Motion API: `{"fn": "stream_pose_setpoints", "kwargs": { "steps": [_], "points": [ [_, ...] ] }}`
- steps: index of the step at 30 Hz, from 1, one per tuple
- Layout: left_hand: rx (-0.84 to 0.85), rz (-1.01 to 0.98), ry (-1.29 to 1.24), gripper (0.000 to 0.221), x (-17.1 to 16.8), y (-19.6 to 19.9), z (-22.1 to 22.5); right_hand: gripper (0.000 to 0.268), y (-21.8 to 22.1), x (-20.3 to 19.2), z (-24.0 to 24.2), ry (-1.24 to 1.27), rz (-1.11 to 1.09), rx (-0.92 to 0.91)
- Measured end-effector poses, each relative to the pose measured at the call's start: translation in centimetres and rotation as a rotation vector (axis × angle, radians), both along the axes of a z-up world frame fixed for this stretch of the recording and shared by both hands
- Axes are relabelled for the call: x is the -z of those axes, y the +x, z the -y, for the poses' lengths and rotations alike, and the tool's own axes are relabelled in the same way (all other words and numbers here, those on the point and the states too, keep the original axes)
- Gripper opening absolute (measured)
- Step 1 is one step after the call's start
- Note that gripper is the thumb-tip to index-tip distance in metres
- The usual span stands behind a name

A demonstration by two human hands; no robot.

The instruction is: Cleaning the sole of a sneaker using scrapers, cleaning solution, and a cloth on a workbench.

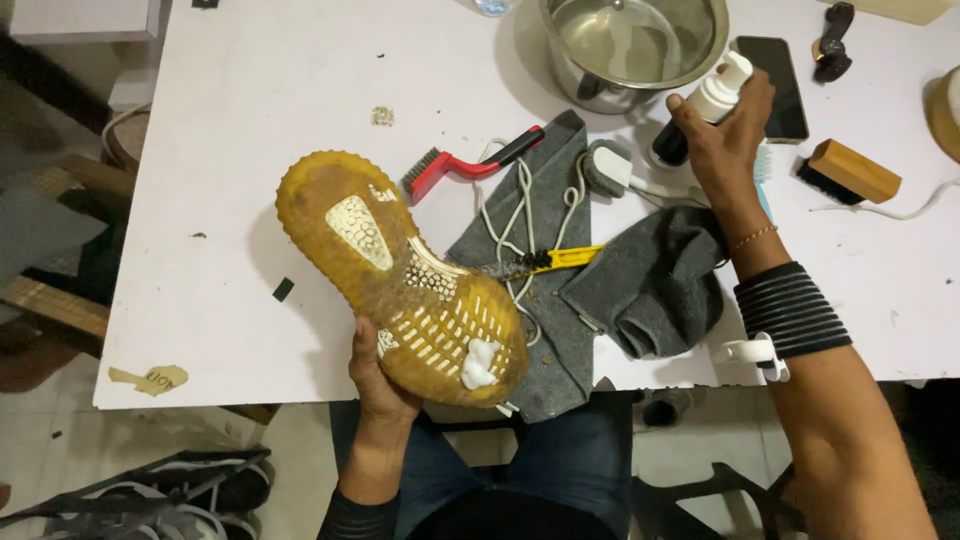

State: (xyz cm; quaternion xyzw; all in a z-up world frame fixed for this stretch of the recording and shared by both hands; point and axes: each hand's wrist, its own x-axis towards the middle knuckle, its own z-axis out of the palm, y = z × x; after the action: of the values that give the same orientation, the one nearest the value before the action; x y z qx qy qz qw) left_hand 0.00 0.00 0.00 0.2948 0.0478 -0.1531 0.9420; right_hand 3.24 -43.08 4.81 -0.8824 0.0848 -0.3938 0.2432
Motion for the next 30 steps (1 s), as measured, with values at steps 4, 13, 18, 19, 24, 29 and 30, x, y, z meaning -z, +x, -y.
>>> {"fn": "stream_pose_setpoints", "kwargs": {
  "steps": [4,13,18,19,24,29,30],
  "points": [
    [0.014,0.012,-0.039,0.073,0.1,0.2,0.0,0.057,-1.3,-1.2,-1.7,0.117,-0.133,0.077],
    [0.047,-0.039,-0.066,0.071,0.0,0.5,0.5,0.045,-5.2,-3.7,-8.2,0.087,-0.147,-0.13],
    [0.052,-0.159,0.066,0.07,0.5,0.9,0.9,0.027,-5.6,-2.1,-9.3,0.427,-0.517,-0.249],
    [0.083,-0.171,0.068,0.07,0.6,1.0,0.6,0.027,-5.6,-1.8,-9.5,0.437,-0.523,-0.217],
    [0.061,-0.109,0.151,0.075,-0.5,0.9,1.0,0.016,-5.8,-1.8,-9.6,0.404,-0.592,-0.38],
    [0.064,-0.065,0.165,0.077,-1.0,1.0,1.4,0.022,-7.5,-3.6,-10.4,0.135,-0.703,-0.507],
    [0.056,-0.076,0.166,0.078,-1.0,1.0,1.3,0.029,-7.6,-3.6,-10.5,0.035,-0.78,-0.54]
  ]
}}
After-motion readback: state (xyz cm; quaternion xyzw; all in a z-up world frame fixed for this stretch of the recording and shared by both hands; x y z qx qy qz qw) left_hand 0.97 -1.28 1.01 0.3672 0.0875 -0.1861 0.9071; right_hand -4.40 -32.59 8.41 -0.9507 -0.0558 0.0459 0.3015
